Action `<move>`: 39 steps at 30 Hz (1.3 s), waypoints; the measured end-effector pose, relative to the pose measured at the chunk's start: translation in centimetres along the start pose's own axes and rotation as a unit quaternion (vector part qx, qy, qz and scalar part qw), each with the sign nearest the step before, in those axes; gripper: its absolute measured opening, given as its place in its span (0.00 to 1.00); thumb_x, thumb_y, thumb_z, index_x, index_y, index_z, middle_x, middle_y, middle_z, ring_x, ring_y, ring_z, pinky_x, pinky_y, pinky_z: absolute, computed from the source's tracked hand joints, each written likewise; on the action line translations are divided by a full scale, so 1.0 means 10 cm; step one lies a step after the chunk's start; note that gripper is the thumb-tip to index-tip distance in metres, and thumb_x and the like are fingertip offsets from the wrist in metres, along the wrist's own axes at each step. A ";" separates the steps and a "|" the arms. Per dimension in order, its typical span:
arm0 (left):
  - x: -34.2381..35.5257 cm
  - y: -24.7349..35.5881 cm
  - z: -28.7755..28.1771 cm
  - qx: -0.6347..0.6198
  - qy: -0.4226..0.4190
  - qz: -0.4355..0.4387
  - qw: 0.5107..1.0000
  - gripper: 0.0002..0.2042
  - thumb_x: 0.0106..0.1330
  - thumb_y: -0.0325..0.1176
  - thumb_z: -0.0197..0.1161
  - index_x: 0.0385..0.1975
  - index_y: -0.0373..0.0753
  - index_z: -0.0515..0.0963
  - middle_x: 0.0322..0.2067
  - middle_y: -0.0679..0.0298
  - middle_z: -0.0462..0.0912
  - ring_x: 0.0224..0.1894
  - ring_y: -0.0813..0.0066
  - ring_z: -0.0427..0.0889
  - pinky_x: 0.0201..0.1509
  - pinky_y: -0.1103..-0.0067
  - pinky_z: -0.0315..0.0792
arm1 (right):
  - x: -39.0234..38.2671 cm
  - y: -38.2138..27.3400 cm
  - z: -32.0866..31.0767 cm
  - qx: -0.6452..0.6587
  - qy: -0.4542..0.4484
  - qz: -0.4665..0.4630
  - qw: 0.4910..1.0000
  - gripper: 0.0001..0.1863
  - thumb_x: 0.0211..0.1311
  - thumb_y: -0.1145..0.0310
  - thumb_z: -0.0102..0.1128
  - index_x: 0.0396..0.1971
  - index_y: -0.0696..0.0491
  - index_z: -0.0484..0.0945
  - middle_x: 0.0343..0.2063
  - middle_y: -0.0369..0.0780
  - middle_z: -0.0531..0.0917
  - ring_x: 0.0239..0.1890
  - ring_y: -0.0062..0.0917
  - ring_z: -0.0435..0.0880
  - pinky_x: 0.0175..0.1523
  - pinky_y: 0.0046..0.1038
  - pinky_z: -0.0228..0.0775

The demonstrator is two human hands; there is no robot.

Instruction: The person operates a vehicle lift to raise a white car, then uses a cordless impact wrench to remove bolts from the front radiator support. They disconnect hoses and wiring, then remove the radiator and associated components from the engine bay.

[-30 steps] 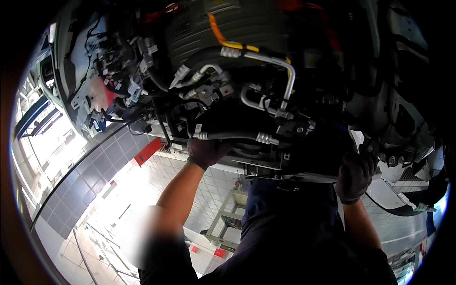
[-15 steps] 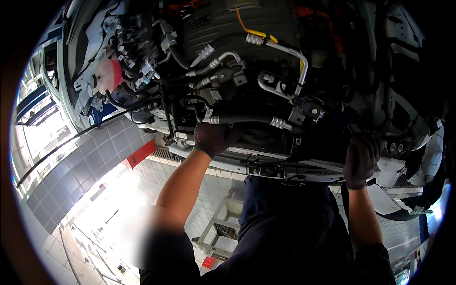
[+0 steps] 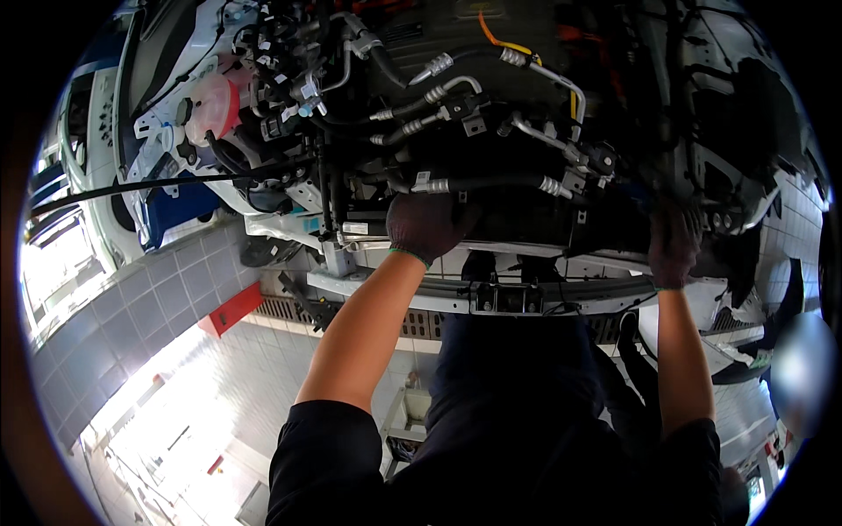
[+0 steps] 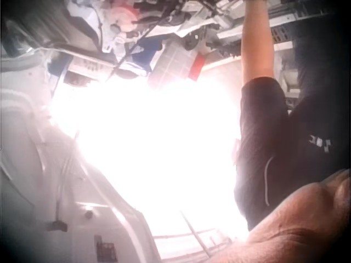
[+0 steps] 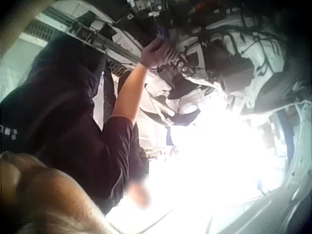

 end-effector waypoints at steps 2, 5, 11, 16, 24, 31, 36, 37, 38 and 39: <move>0.02 -0.01 -0.02 -0.004 -0.014 0.007 1.000 0.28 0.74 0.65 0.56 0.39 0.45 0.89 0.27 0.58 0.90 0.32 0.54 0.91 0.35 0.58 0.82 | -0.09 -0.15 -0.03 0.026 0.029 0.039 0.998 0.20 0.74 0.64 0.64 0.61 0.53 0.83 0.58 0.50 0.85 0.63 0.49 0.81 0.72 0.48 0.69; 0.05 0.01 -0.09 0.017 -0.043 0.001 0.999 0.31 0.74 0.67 0.53 0.40 0.45 0.89 0.34 0.56 0.92 0.36 0.54 0.92 0.40 0.59 0.83 | -0.50 -0.54 -0.18 0.019 0.044 0.066 0.997 0.21 0.75 0.64 0.65 0.64 0.54 0.80 0.63 0.51 0.82 0.68 0.49 0.78 0.73 0.47 0.68; 0.00 0.01 -0.12 -0.010 -0.080 -0.023 0.996 0.38 0.75 0.73 0.45 0.52 0.44 0.88 0.46 0.53 0.92 0.50 0.51 0.91 0.55 0.58 0.82 | -2.47 -0.91 -0.22 0.175 -0.185 0.414 0.874 0.23 0.74 0.62 0.68 0.64 0.55 0.80 0.58 0.51 0.86 0.60 0.47 0.85 0.64 0.43 0.78; 0.02 0.03 -0.15 0.011 -0.123 -0.040 0.992 0.41 0.75 0.75 0.41 0.57 0.43 0.86 0.53 0.49 0.90 0.57 0.50 0.89 0.60 0.56 0.81 | -3.80 -1.38 -0.60 0.077 -0.420 0.444 0.787 0.28 0.75 0.47 0.63 0.64 0.49 0.84 0.50 0.46 0.92 0.50 0.30 0.93 0.56 0.37 0.82; -0.14 0.02 -0.03 0.039 -0.115 -0.051 0.991 0.45 0.75 0.78 0.34 0.63 0.44 0.82 0.56 0.47 0.88 0.59 0.45 0.87 0.62 0.54 0.80 | -4.95 -1.49 -0.89 0.250 -0.309 0.682 0.614 0.25 0.73 0.52 0.66 0.63 0.49 0.86 0.36 0.44 0.93 0.31 0.25 0.92 0.42 0.33 0.83; -0.76 0.14 0.10 0.089 0.103 -0.009 0.991 0.38 0.77 0.70 0.45 0.71 0.46 0.76 0.67 0.44 0.79 0.71 0.43 0.76 0.78 0.54 0.64 | -4.99 -1.62 -1.30 0.325 -0.235 0.620 0.674 0.24 0.66 0.68 0.66 0.63 0.44 0.87 0.29 0.37 0.89 0.27 0.20 0.85 0.36 0.28 0.78; -1.59 0.52 0.34 0.027 0.097 -0.022 0.995 0.38 0.75 0.62 0.58 0.80 0.49 0.65 0.80 0.51 0.65 0.80 0.47 0.64 0.84 0.57 0.57 | -6.24 -1.65 -1.27 0.374 -0.198 0.645 0.636 0.26 0.65 0.74 0.66 0.64 0.47 0.86 0.31 0.38 0.89 0.25 0.21 0.82 0.33 0.28 0.77; -1.79 0.57 0.47 0.005 0.065 -0.029 0.997 0.38 0.74 0.61 0.58 0.80 0.49 0.65 0.80 0.51 0.65 0.80 0.47 0.65 0.83 0.58 0.59 | -6.60 -1.64 -1.19 0.370 -0.205 0.649 0.632 0.26 0.64 0.75 0.67 0.64 0.49 0.86 0.32 0.38 0.90 0.25 0.22 0.83 0.33 0.28 0.78; -2.01 0.54 0.65 0.001 0.011 -0.033 0.999 0.38 0.75 0.62 0.58 0.80 0.48 0.65 0.79 0.50 0.65 0.79 0.47 0.66 0.83 0.59 0.60 | -6.97 -1.66 -1.11 0.366 -0.210 0.661 0.621 0.26 0.64 0.73 0.67 0.64 0.49 0.85 0.35 0.39 0.89 0.29 0.24 0.83 0.37 0.29 0.78; -2.24 0.51 0.85 -0.004 -0.045 -0.038 0.998 0.38 0.75 0.62 0.57 0.80 0.47 0.65 0.79 0.50 0.65 0.79 0.47 0.67 0.82 0.59 0.62 | -7.36 -1.65 -1.04 0.354 -0.213 0.673 0.613 0.27 0.64 0.71 0.68 0.65 0.50 0.85 0.38 0.40 0.89 0.34 0.26 0.83 0.40 0.31 0.77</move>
Point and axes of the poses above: each hand's wrist, its own x-axis towards the middle knuckle, its own z-axis out of the palm, y = z × x, the point moved 2 cm from there along x, towards the middle knuckle
